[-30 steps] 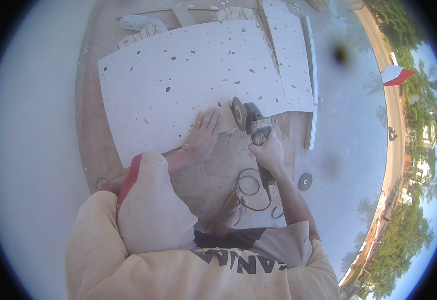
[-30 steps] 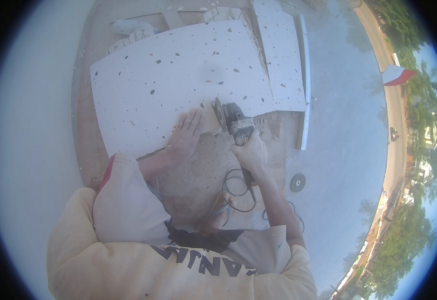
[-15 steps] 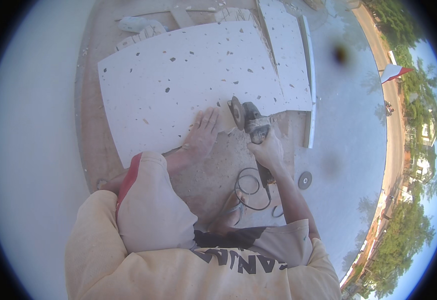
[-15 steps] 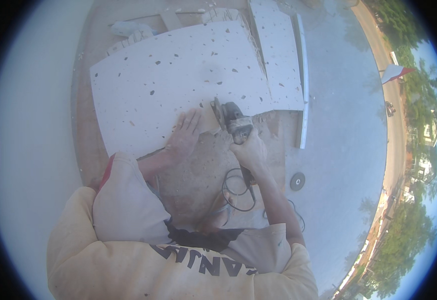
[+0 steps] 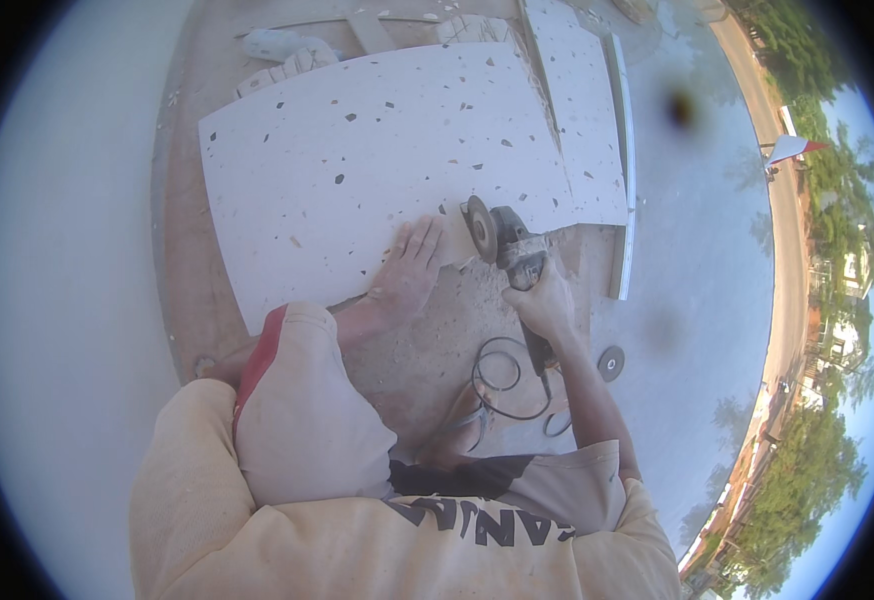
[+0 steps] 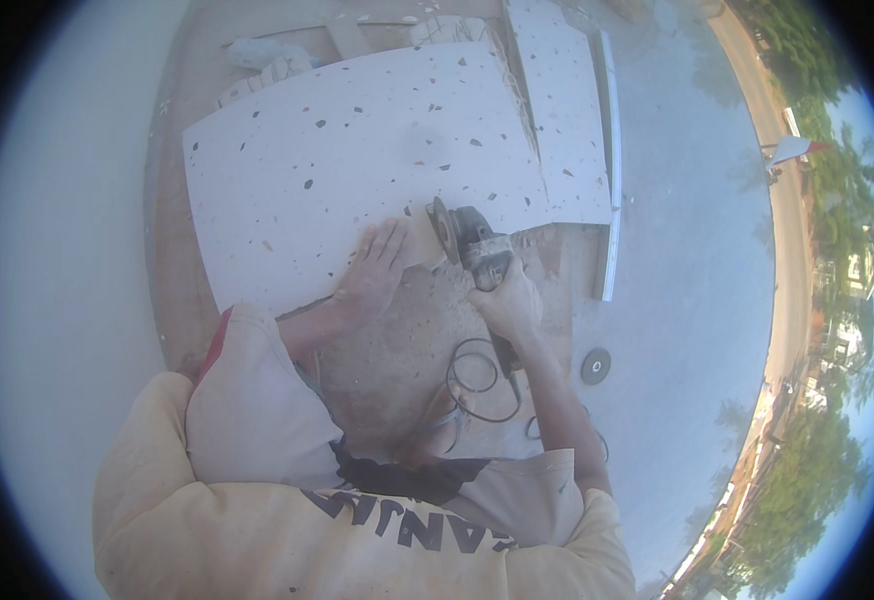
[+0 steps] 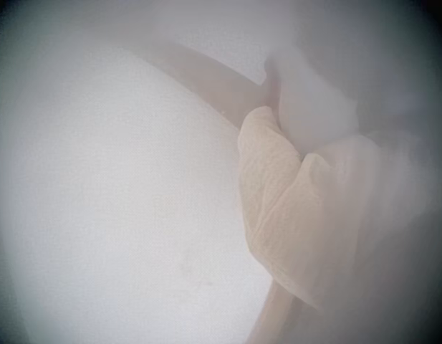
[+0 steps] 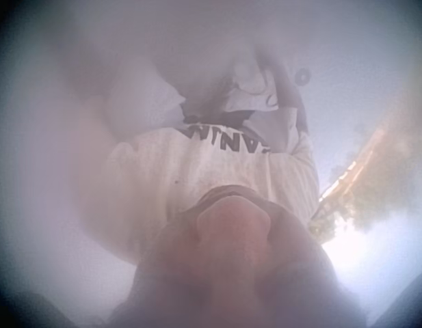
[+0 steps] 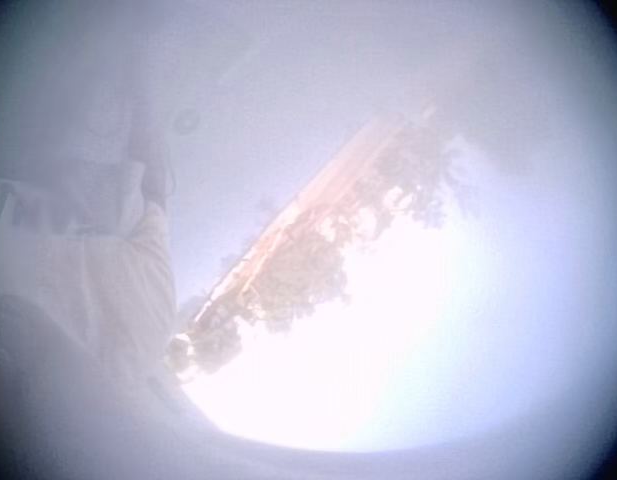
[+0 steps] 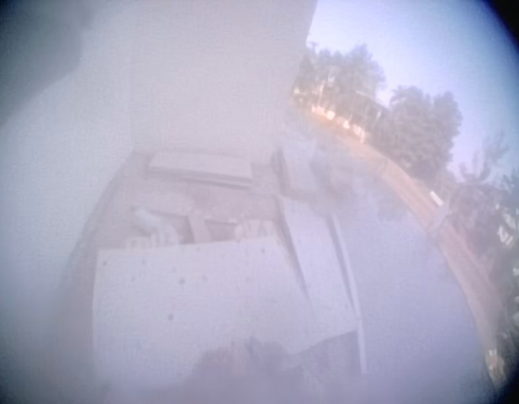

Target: The person uses an angle grinder to cut a large white tile placed on the ground. They hold the tile steady with one hand while guiding the grinder along a marked line with the other. After completing the cut, they lift the separated piece to inspect the edge.

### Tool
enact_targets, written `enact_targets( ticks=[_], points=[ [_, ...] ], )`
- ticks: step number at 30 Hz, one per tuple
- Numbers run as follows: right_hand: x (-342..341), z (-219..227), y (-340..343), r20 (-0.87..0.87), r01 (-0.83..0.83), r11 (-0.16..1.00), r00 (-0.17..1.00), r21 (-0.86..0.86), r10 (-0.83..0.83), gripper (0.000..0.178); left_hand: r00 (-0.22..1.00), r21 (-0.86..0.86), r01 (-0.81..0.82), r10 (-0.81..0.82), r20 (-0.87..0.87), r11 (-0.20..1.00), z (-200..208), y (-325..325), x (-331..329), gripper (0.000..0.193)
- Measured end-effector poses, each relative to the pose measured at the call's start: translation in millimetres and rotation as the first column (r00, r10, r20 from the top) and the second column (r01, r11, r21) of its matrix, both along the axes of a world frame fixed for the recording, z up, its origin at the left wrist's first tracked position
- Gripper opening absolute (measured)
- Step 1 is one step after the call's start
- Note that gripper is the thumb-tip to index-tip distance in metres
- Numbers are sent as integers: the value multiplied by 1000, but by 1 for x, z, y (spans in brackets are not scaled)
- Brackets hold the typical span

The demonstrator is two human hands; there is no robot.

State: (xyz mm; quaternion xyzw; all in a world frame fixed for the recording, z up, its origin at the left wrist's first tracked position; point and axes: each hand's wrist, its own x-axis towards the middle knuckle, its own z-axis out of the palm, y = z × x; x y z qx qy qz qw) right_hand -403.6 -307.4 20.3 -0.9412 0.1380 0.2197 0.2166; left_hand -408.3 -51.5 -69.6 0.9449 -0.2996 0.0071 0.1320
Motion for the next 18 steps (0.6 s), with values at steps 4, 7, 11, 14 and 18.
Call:
enact_targets(
  ticks=[4,7,11,14,18],
  points=[
    [3,6,1,-28,-22,999,999,-39,21,78,1000,43,1,0,-11,999,0,0,-1,70],
    [4,8,1,-33,-22,999,999,-30,21,77,1000,55,1,-1,-10,998,1,0,-1,70],
    [1,9,-6,-42,0,999,999,-52,-2,76,1000,71,30,-30,-6,997,4,-8,1,71],
    [4,7,0,-57,-19,998,998,-53,16,76,1000,77,6,-6,4,997,2,-1,-1,70],
    [4,10,0,-56,-26,998,998,-58,23,75,1000,107,-2,1,7,994,2,-3,0,70]
  ],
)
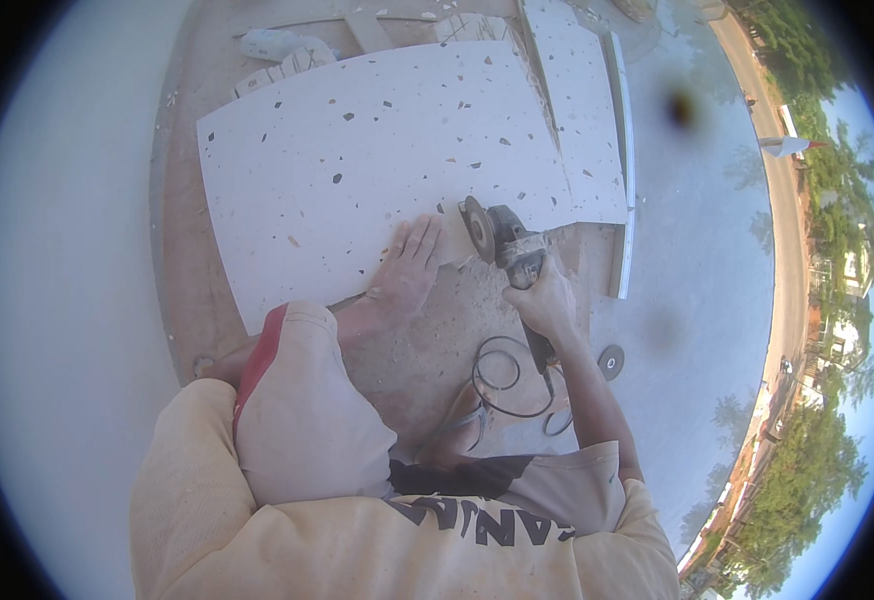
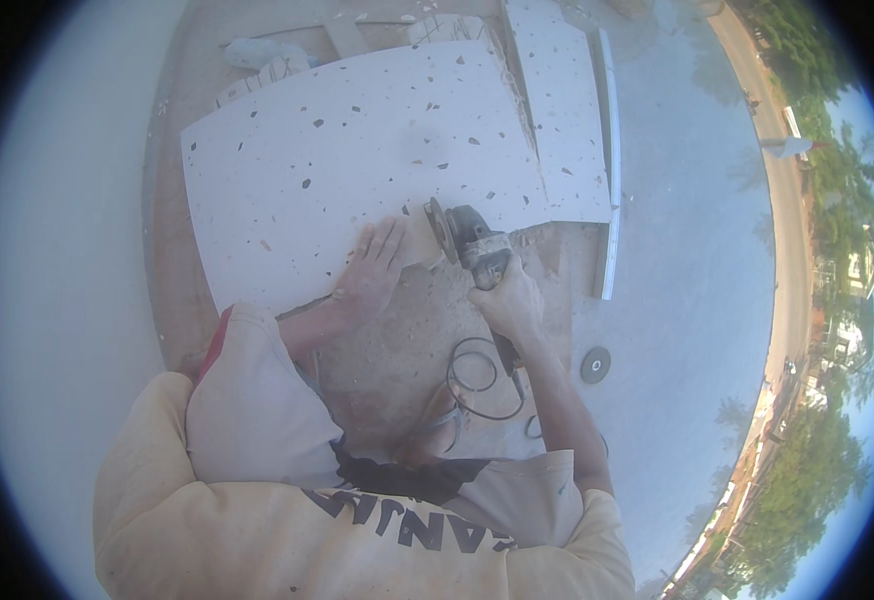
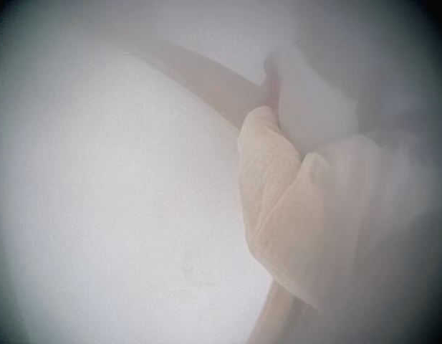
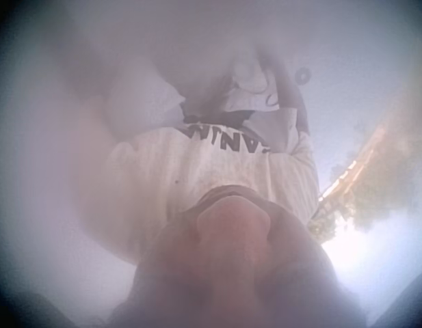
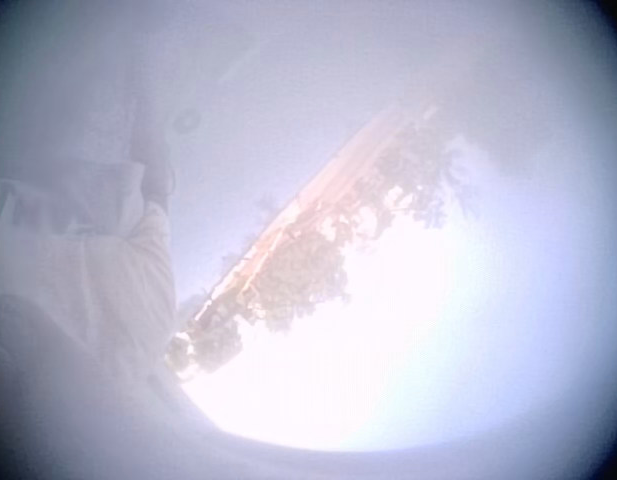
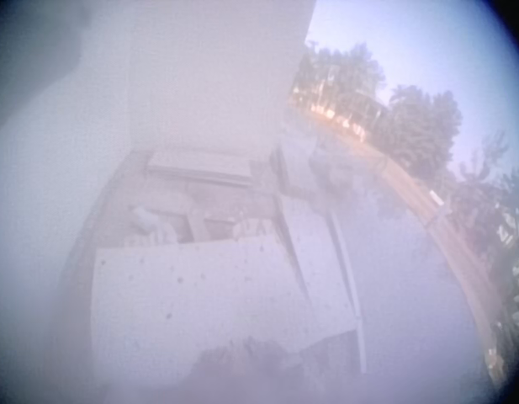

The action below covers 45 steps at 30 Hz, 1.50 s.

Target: The person uses an angle grinder to cut a large white tile placed on the ground. They hold the tile steady with one hand while guiding the grinder along a marked line with the other. After completing the cut, they lift the separated piece to inspect the edge.

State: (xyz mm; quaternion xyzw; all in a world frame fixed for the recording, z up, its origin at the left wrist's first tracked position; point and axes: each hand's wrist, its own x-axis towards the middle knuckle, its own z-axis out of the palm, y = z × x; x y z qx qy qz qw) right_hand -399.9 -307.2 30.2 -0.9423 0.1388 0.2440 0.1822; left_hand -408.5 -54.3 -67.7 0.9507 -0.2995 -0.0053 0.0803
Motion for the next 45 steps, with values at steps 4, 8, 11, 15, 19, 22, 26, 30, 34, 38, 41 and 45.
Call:
enact_targets(
  ticks=[4,8,11,15,19,22,26,30,34,38,41,45],
  points=[
    [0,-2,-2,9,3,1000,1000,9,-3,75,1000,3,4,-4,-7,1000,-1,0,0,70],
    [0,0,-1,10,-8,1000,1000,-4,8,76,1000,14,3,-3,1,1000,-4,0,0,71],
    [0,2,-1,16,-7,1000,1000,-5,7,75,1000,29,12,-11,-11,1000,0,-2,0,72],
    [1,6,2,8,-2,1000,1000,15,2,75,1000,29,15,-15,-7,999,1,0,0,73],
    [0,3,-4,5,4,1000,1000,8,-4,78,999,21,33,-32,-12,999,1,-1,2,73],
    [-1,4,-4,20,9,998,1000,61,-10,79,999,33,37,-37,7,999,2,2,1,72],
    [-4,4,-4,27,32,994,999,105,-35,77,999,0,30,-30,31,1000,-1,2,1,71],
    [-3,10,1,-13,68,992,998,106,-67,74,1000,-9,26,-26,9,1000,0,4,0,71],
    [-5,1,-5,21,54,995,998,88,-56,74,999,19,38,-38,8,999,3,1,1,72],
    [-4,-2,-6,22,42,996,999,75,-44,73,999,-11,33,-33,-7,999,4,3,2,72],
    [-6,-1,-6,28,47,996,998,81,-49,72,999,-16,37,-37,-6,999,3,2,2,71],
    [-5,1,-1,30,9,997,999,75,-12,73,999,-7,33,-33,-23,999,3,5,2,71]
  ],
)
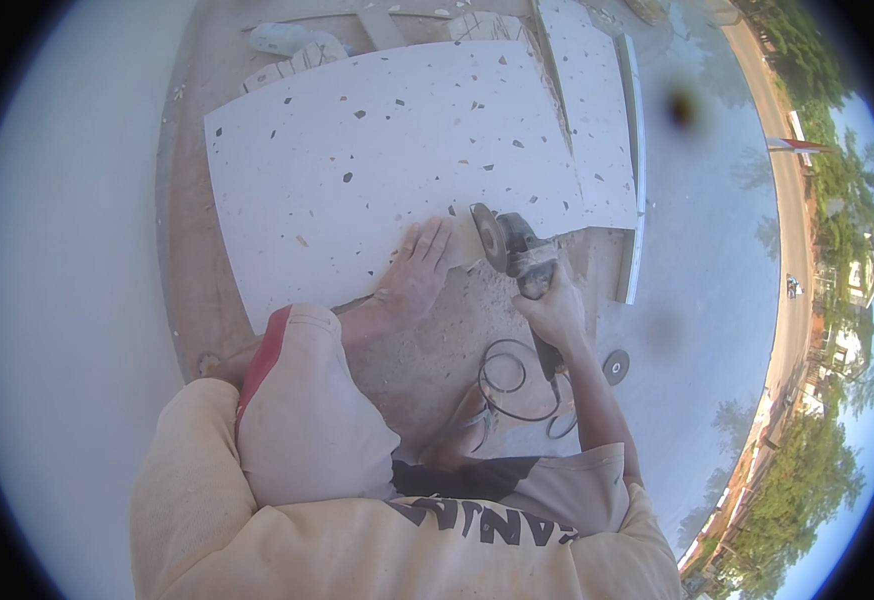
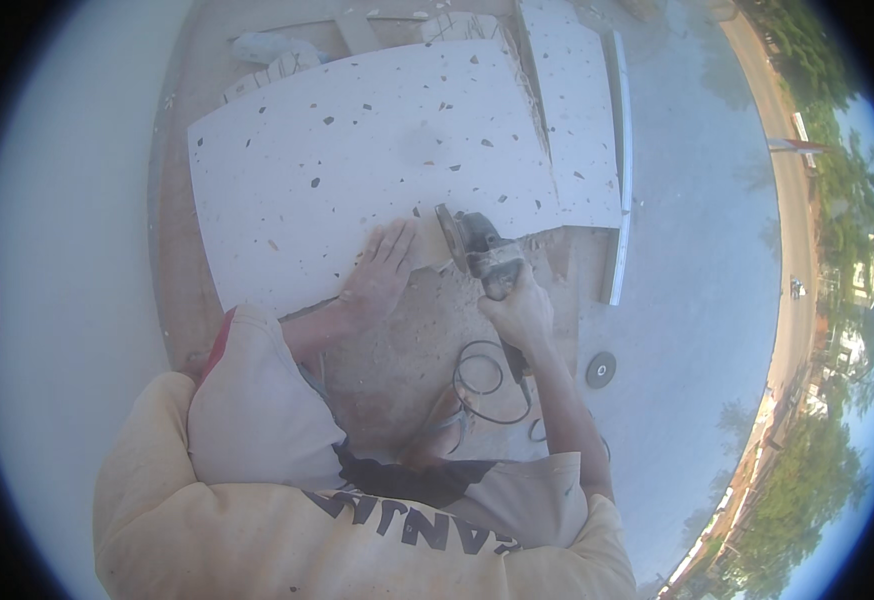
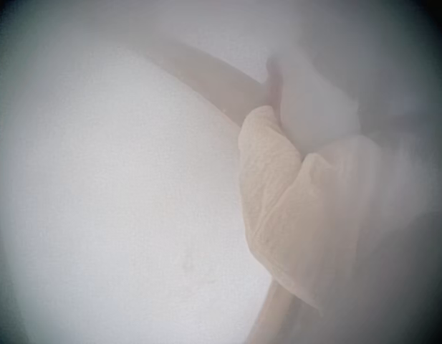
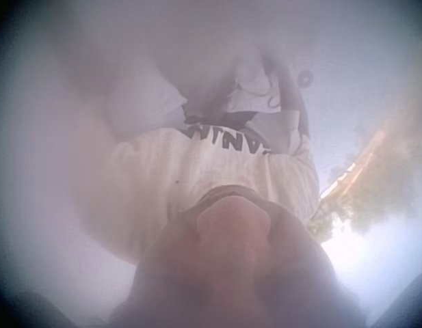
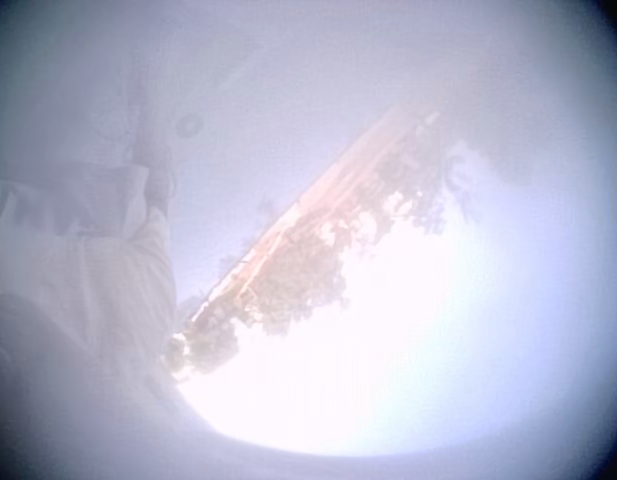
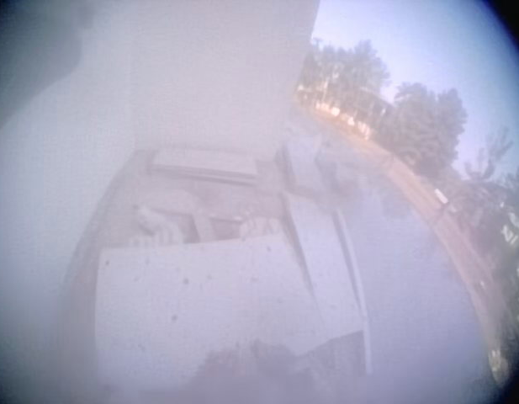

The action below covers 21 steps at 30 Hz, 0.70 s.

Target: The person uses an angle grinder to cut a large white tile placed on the ground. They hold the tile steady with one hand while guiding the grinder along a marked line with the other. After completing the cut, they lift the separated piece to inspect the edge.

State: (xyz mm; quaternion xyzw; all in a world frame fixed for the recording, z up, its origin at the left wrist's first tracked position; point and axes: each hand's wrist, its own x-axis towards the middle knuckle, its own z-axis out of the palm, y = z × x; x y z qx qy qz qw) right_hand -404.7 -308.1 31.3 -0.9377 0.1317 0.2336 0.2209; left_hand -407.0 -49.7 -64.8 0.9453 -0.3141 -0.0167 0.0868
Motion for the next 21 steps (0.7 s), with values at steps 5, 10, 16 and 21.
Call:
enact_targets(
  ticks=[5,10,16,21],
  points=[
    [-2,0,3,-8,10,999,1000,-48,-11,71,1000,-14,2,-2,19,1000,-1,-4,1,71],
    [-1,-2,7,20,29,999,999,-15,-29,70,1000,-5,-7,7,10,1000,0,0,-1,70],
    [-3,-7,1,25,33,999,999,-13,-33,71,1000,-13,-2,2,-15,1000,-1,-3,1,69],
    [-1,-12,2,7,49,998,999,-50,-48,71,1000,-46,-6,6,-6,999,-2,-1,1,70]
  ],
)
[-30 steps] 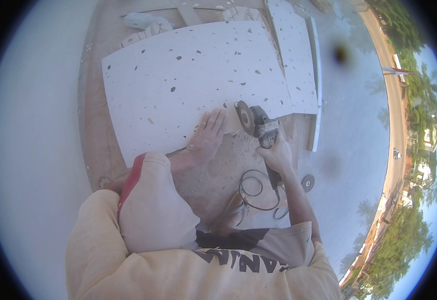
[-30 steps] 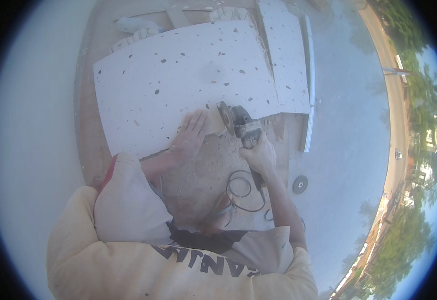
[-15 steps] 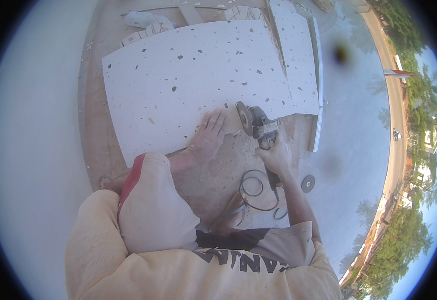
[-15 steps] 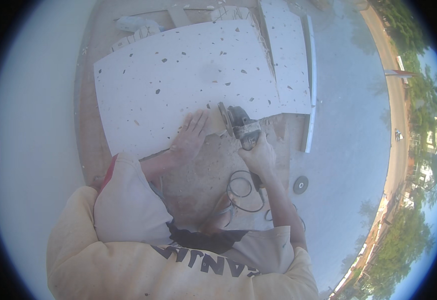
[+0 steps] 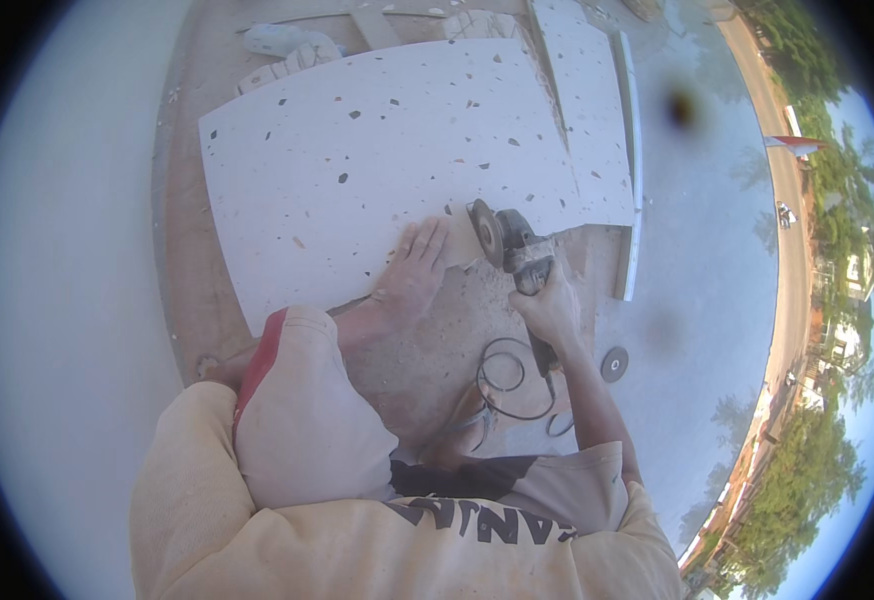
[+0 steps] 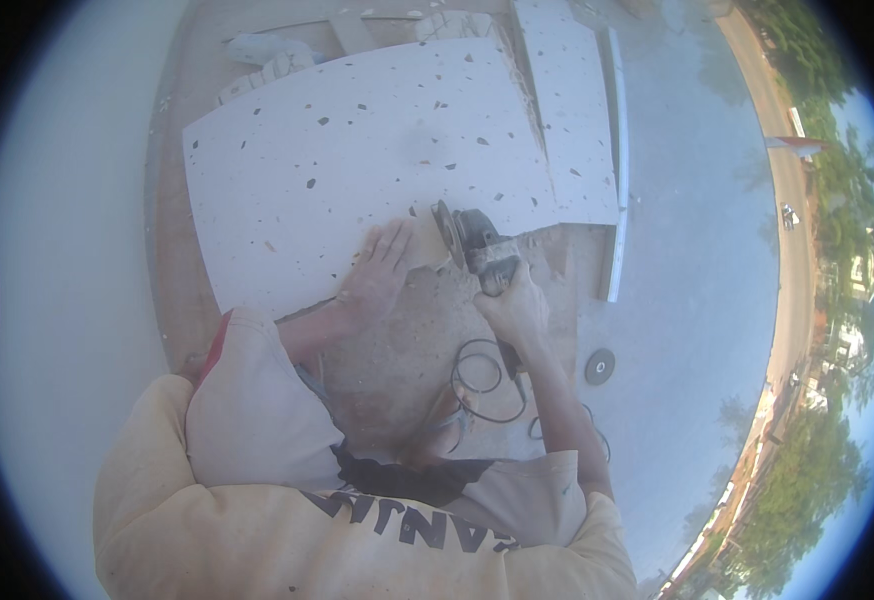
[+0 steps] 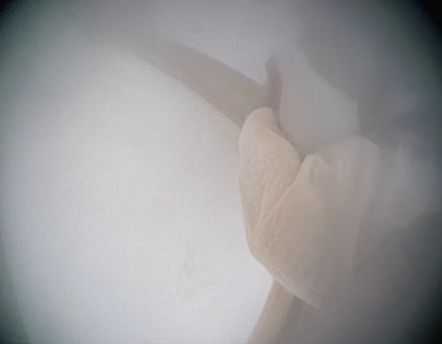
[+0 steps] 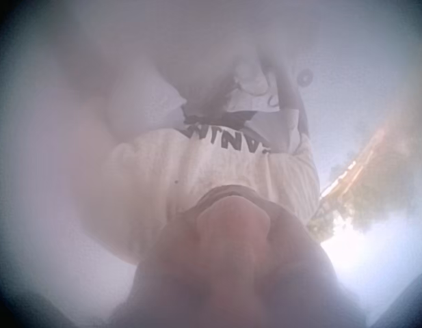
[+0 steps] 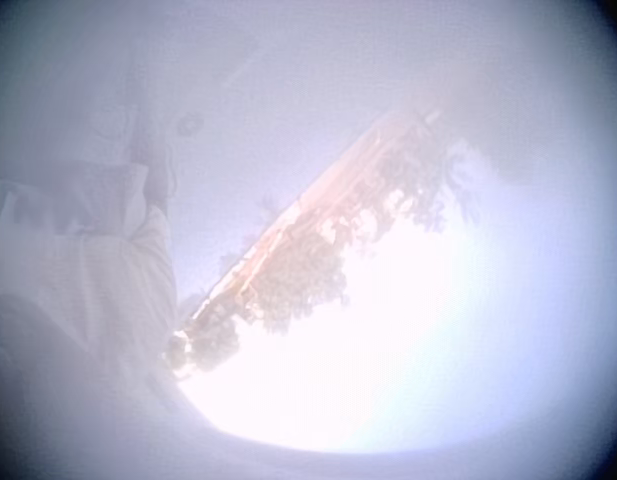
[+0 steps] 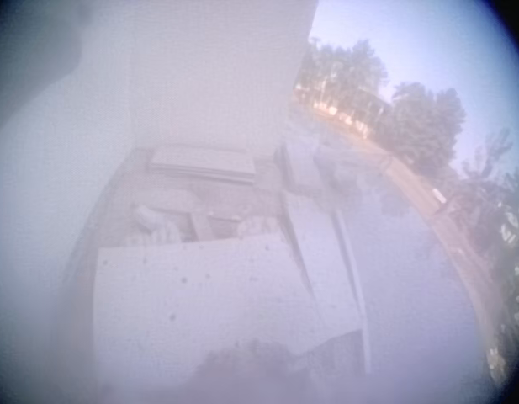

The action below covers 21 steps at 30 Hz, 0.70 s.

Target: The person uses an angle grinder to cut a large white tile placed on the ground. They hold the tile steady with one hand while guiding the grinder along a marked line with the other. After completing the cut, they lift the separated piece to inspect the edge.

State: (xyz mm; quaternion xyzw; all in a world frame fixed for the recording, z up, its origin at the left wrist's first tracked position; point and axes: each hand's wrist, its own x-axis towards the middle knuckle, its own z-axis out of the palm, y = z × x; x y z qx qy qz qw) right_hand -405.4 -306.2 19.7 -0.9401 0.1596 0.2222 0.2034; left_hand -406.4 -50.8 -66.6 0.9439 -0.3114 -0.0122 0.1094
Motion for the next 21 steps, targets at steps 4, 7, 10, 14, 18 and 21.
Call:
enact_targets(
  ticks=[4,7,10,14,18,21],
  points=[
    [-1,4,-2,20,0,999,1000,53,-1,72,1000,25,14,-14,6,1000,1,0,0,70],
    [-1,5,-2,23,-22,998,1000,57,21,73,1000,14,8,-9,4,1000,2,1,0,71],
    [-2,1,-3,12,-28,999,1000,44,27,73,1000,20,8,-8,-7,1000,2,1,-1,71],
    [-6,4,-9,18,20,1000,1000,5,-20,68,999,-12,32,-33,-16,999,-3,-10,3,71],
    [-1,6,5,26,-1,1000,1000,30,1,66,1000,32,4,-4,3,999,2,2,-1,71],
    [1,6,6,12,4,1000,1000,27,-4,66,1000,45,6,-5,-7,999,4,2,-1,71]
  ],
)
